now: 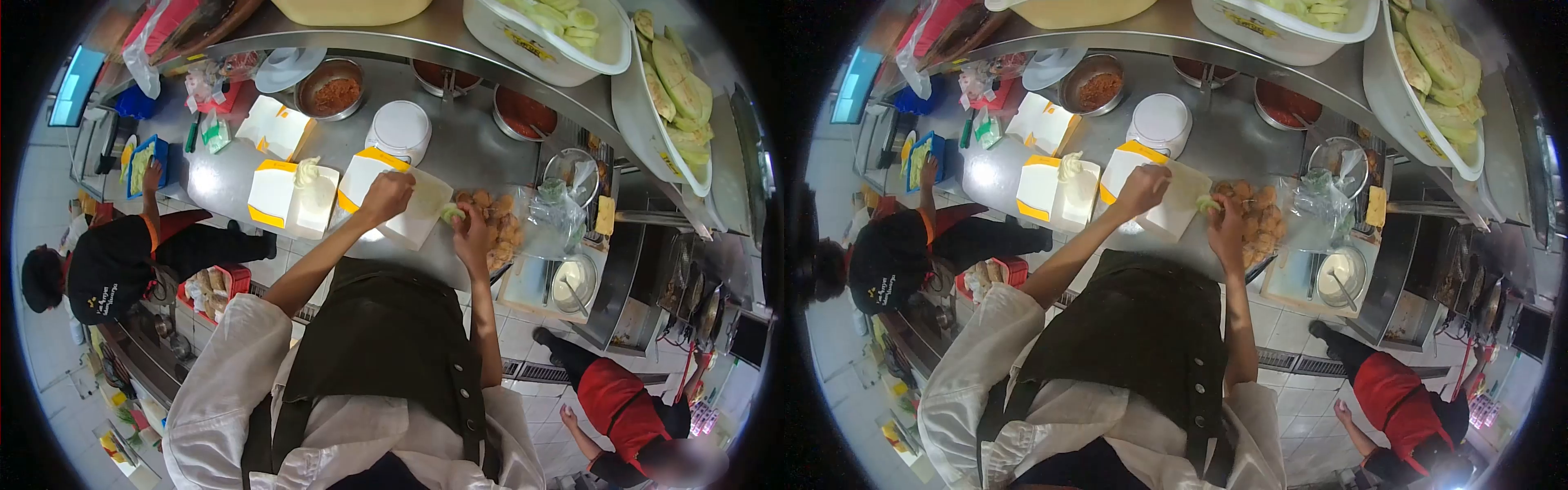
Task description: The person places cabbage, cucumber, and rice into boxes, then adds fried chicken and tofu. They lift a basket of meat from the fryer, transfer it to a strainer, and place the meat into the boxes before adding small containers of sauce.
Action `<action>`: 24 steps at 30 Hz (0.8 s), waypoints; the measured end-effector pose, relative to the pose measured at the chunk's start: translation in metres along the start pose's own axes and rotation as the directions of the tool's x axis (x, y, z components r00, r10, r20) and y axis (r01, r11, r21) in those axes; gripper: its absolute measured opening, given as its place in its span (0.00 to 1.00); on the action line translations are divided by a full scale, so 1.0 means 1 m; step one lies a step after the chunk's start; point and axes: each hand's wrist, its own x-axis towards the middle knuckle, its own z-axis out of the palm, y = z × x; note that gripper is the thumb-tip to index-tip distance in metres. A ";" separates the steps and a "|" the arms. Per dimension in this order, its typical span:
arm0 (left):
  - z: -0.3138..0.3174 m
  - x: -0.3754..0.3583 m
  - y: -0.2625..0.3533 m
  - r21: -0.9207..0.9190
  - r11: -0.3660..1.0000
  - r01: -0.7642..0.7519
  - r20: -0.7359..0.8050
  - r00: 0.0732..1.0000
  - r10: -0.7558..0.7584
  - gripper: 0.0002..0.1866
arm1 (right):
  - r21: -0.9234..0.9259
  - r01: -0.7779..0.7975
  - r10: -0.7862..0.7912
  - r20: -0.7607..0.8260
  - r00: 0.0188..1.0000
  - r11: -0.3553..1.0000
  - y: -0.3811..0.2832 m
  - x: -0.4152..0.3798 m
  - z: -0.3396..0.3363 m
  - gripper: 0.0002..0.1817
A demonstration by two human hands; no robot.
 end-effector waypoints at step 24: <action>-0.013 0.062 -0.020 -0.276 0.917 0.289 0.325 0.926 -0.194 0.25 | -0.010 0.120 -0.115 0.222 0.968 0.993 -0.001 0.057 0.040 0.17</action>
